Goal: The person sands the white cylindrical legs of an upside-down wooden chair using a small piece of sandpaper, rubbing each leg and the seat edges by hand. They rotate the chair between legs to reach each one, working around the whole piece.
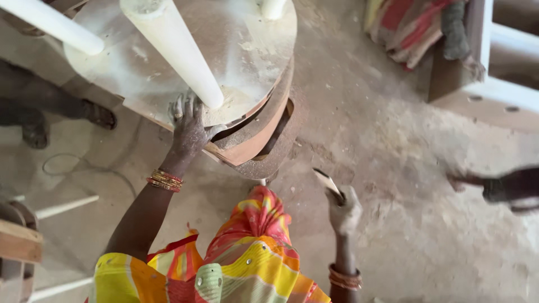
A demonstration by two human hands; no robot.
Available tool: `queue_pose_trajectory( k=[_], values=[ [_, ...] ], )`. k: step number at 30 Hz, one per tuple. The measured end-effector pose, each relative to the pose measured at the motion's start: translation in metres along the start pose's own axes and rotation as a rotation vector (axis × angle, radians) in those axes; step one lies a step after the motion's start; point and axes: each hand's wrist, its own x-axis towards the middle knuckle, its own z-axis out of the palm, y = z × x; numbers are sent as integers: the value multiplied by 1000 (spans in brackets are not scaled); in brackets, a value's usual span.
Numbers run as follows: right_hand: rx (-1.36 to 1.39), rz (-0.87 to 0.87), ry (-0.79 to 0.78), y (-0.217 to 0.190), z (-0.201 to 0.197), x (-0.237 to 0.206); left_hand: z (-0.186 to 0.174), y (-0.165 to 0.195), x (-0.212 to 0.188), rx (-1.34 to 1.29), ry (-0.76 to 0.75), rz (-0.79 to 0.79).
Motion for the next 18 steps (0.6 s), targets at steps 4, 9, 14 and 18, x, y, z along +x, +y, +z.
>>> queue_pose_trajectory(
  k=[4,9,14,18],
  values=[
    [121,-385,-155,-50,45,49,-2,4,1,11,-27,-47],
    [117,-793,-327,-84,102,100,-11,15,-1,76,-64,-92],
    [-107,-851,-573,-121,151,159,-24,60,-21,-147,81,-186],
    [229,-1220,-477,-167,174,186,-31,93,-19,-463,254,-370]
  ],
)
